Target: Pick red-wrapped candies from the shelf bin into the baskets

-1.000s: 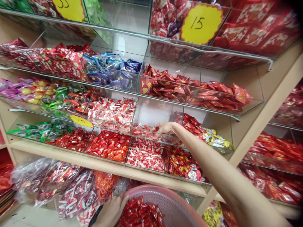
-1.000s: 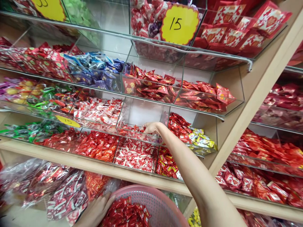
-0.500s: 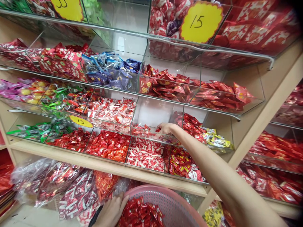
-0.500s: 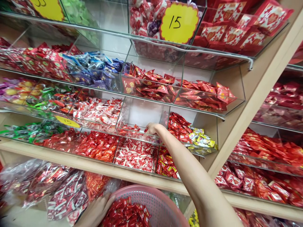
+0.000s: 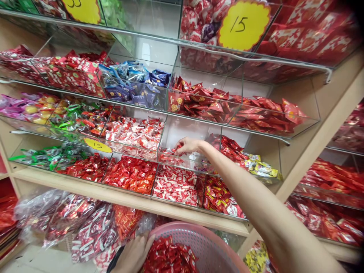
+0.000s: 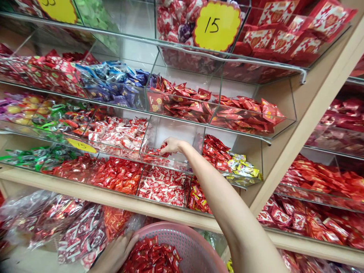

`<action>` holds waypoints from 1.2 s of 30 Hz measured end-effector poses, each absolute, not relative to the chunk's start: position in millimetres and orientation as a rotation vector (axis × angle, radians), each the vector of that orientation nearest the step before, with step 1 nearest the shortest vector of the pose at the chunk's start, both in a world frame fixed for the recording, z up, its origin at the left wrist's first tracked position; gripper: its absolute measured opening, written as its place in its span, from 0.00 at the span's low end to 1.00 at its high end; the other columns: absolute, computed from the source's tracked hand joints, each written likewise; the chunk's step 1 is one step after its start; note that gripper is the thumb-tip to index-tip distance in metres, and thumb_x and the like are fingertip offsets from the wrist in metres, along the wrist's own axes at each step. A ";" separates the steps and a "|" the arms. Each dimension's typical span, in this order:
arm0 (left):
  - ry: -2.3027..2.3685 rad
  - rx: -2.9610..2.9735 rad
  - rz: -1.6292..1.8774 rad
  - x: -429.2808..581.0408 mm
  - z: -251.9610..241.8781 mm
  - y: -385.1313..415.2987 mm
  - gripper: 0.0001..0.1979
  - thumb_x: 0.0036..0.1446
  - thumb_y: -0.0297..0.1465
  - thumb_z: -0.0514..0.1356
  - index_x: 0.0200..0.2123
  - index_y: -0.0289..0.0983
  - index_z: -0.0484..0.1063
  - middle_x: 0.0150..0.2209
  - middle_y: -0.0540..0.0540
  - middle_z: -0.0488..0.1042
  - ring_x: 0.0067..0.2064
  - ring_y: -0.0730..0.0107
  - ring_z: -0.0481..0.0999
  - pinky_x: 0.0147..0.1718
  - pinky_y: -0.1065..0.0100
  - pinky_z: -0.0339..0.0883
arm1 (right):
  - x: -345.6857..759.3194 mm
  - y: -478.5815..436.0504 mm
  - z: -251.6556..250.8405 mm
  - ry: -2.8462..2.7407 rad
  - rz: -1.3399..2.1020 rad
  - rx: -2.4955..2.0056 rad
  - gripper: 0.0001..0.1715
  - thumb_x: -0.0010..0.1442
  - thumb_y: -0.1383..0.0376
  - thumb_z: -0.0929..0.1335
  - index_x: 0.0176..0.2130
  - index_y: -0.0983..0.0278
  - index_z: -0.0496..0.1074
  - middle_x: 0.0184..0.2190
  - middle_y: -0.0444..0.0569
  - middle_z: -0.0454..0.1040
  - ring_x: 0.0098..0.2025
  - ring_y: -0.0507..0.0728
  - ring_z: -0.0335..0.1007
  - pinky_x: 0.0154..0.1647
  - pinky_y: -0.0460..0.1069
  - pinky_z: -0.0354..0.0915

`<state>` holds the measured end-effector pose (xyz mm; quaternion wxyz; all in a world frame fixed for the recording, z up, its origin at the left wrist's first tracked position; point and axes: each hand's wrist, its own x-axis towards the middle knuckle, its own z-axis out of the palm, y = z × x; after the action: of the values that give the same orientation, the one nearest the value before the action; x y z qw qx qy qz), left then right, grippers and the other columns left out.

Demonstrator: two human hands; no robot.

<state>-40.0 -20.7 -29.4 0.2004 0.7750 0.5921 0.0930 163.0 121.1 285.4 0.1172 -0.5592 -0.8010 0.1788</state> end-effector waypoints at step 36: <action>1.680 2.242 0.217 -40.4 -30.8 -21.3 0.24 0.61 0.41 0.36 0.49 0.38 0.62 0.41 0.40 0.73 0.45 0.61 0.72 0.42 0.65 0.61 | 159.4 125.0 262.5 -2.519 0.237 -1.594 0.14 0.42 0.63 0.70 0.31 0.68 0.72 0.21 0.40 0.68 0.24 0.47 0.58 0.23 0.41 0.54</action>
<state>-40.4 -21.3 -30.8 0.1652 0.7870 0.5896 0.0763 159.4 125.0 262.5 0.0755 -0.5315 -0.8400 0.0790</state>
